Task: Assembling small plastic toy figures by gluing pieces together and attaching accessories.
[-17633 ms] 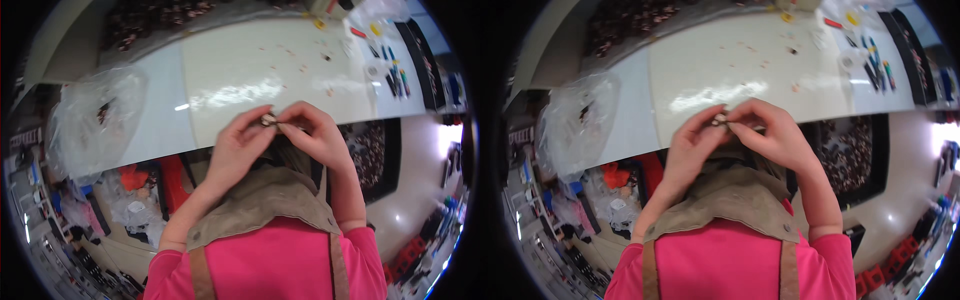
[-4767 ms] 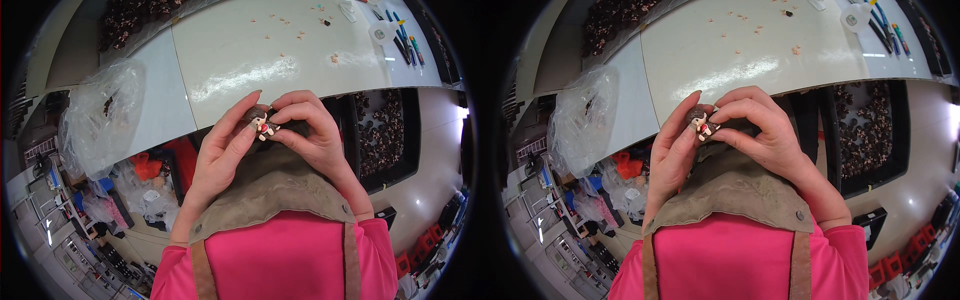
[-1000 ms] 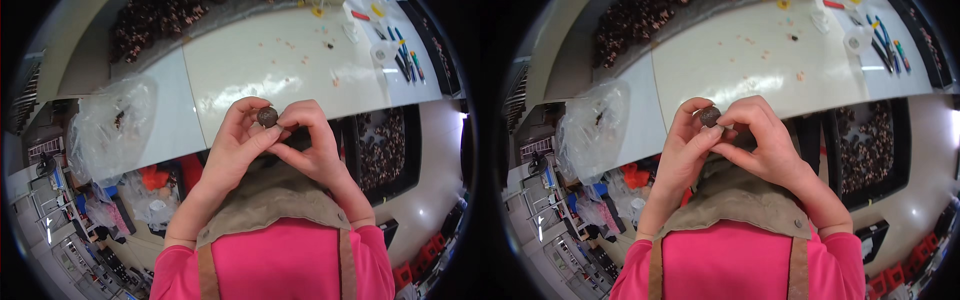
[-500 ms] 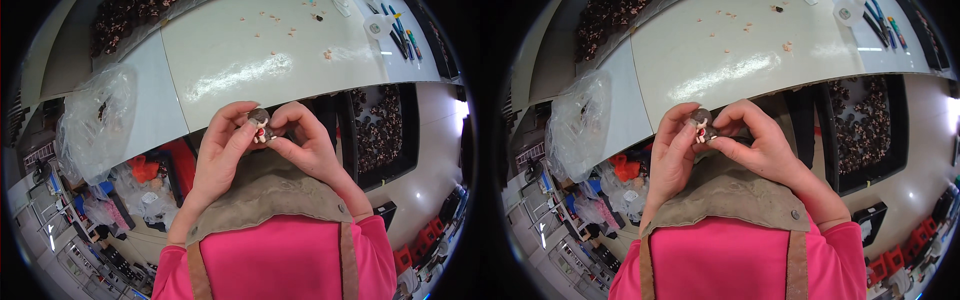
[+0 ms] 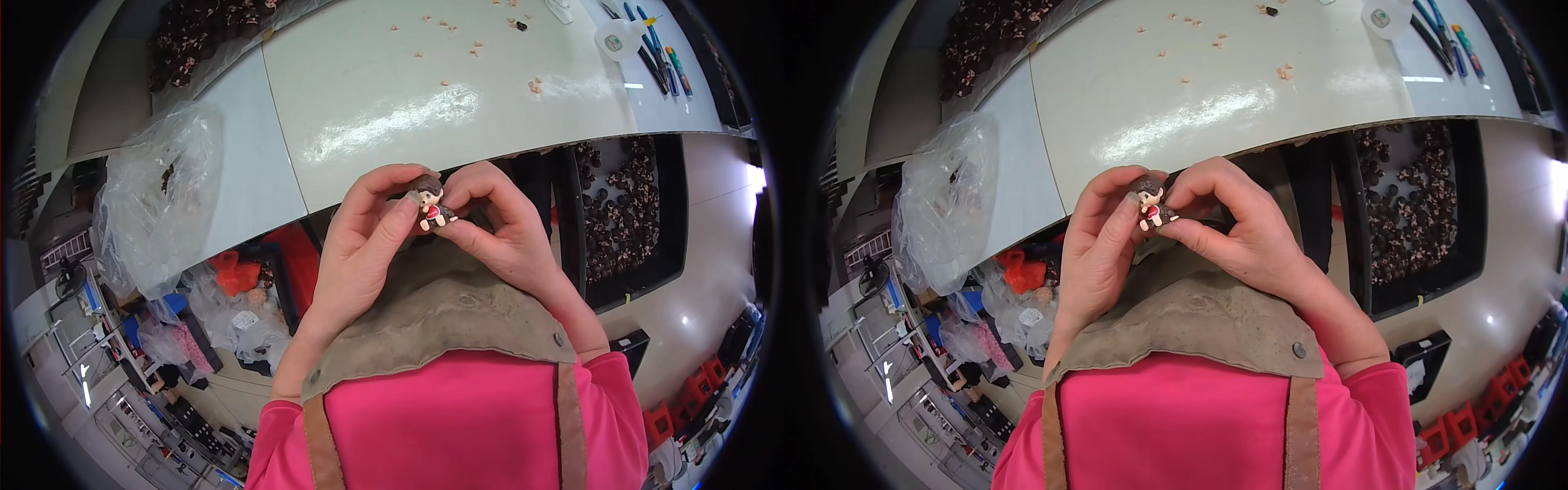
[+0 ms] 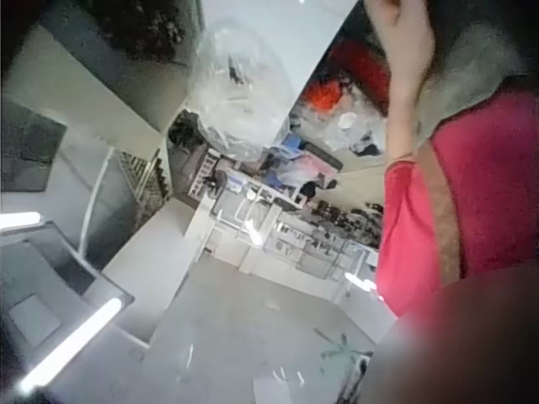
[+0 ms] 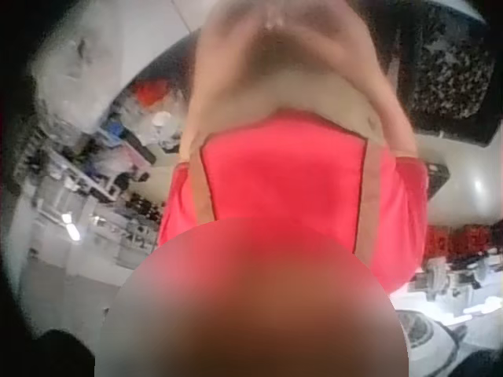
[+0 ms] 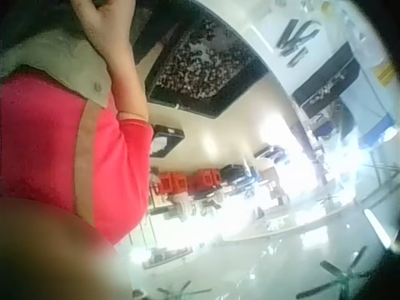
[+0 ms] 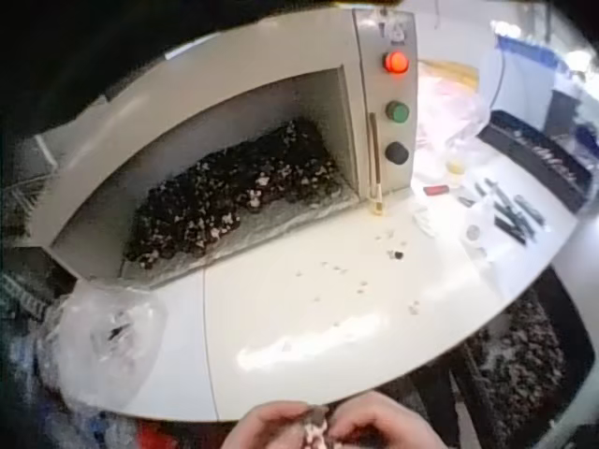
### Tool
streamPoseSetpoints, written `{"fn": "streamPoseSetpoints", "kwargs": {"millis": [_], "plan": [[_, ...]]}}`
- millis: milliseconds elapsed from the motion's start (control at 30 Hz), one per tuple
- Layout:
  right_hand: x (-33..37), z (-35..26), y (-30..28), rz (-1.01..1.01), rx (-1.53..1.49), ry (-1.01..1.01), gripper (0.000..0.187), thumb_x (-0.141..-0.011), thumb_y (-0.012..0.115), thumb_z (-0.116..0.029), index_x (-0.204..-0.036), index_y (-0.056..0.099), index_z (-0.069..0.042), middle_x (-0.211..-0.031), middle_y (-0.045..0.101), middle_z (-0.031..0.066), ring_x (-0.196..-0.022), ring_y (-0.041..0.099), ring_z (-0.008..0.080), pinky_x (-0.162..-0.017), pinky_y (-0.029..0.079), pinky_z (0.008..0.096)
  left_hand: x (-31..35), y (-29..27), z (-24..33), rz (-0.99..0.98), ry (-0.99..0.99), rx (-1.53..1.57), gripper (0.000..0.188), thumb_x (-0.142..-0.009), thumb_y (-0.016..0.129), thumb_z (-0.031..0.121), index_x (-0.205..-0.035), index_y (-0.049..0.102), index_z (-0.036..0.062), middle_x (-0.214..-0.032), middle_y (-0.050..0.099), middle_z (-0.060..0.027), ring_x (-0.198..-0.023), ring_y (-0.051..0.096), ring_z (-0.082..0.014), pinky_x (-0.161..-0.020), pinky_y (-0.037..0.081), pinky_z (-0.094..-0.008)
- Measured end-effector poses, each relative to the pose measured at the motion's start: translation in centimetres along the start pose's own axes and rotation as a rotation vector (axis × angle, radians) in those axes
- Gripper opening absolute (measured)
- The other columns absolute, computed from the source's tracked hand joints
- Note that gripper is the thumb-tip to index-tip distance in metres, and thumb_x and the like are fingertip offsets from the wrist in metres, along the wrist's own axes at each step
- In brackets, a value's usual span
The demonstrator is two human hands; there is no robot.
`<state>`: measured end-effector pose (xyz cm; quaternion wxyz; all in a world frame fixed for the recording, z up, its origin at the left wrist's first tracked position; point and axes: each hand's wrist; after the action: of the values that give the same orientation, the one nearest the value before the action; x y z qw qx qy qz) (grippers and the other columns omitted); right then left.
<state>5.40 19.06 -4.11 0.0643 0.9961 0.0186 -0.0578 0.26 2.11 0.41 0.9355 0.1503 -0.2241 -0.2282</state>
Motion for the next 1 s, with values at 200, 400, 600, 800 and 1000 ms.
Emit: {"fn": "streamPoseSetpoints", "kwargs": {"millis": [200,400,600,800,1000], "plan": [[0.02,-0.13,0.12,0.040,0.005,0.000,0.026,-0.081,0.070,0.000,-0.100,0.053,-0.003,-0.102,0.053,0.0060,-0.096,0.053,0.0158,-0.086,0.043,0.0283,0.01,-0.21,-0.08,-0.011,0.067,-0.045,0.031,-0.097,0.051,0.008,-0.127,0.048,0.0025,-0.117,0.057,-0.0071,-0.103,0.056,-0.0108,-0.091,0.046,-0.0261],[-0.51,-0.25,0.16,0.001,0.049,-0.110,0.027,-0.079,0.072,-0.001,-0.100,0.054,-0.004,-0.099,0.055,0.0059,-0.095,0.054,0.0179,-0.085,0.044,0.0304,-0.12,-0.32,0.11,-0.022,0.057,-0.131,0.029,-0.100,0.045,0.012,-0.127,0.051,0.0026,-0.112,0.057,-0.0059,-0.101,0.056,-0.0108,-0.090,0.047,-0.0260],[-0.48,-0.14,0.21,0.013,0.035,-0.083,0.026,-0.079,0.072,-0.002,-0.098,0.055,-0.004,-0.097,0.057,0.0056,-0.095,0.054,0.0185,-0.085,0.044,0.0312,-0.16,-0.58,-0.12,-0.024,0.076,-0.169,0.030,-0.101,0.041,0.014,-0.126,0.053,0.0022,-0.110,0.057,-0.0051,-0.099,0.057,-0.0104,-0.090,0.047,-0.0259],[-0.52,0.01,0.21,0.009,0.021,-0.108,0.027,-0.078,0.072,0.000,-0.100,0.056,-0.004,-0.098,0.057,0.0059,-0.095,0.055,0.0188,-0.085,0.044,0.0309,-0.07,-0.54,-0.04,-0.018,0.073,-0.157,0.029,-0.101,0.042,0.013,-0.125,0.053,0.0017,-0.109,0.056,-0.0046,-0.099,0.056,-0.0098,-0.089,0.047,-0.0256],[-0.50,0.29,0.31,-0.003,-0.024,-0.113,0.026,-0.078,0.071,0.003,-0.099,0.057,-0.005,-0.099,0.057,0.0063,-0.095,0.055,0.0189,-0.084,0.045,0.0311,0.13,-0.65,-0.05,-0.008,0.065,-0.151,0.028,-0.100,0.043,0.013,-0.124,0.053,0.0014,-0.109,0.055,-0.0040,-0.100,0.055,-0.0094,-0.089,0.046,-0.0254]]}}
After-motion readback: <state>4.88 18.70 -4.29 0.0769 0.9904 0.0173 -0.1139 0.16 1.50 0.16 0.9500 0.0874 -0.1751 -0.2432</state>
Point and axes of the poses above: each hand's wrist, its own x-axis away from the middle knuckle, its own y-axis out of the palm, z = x × y
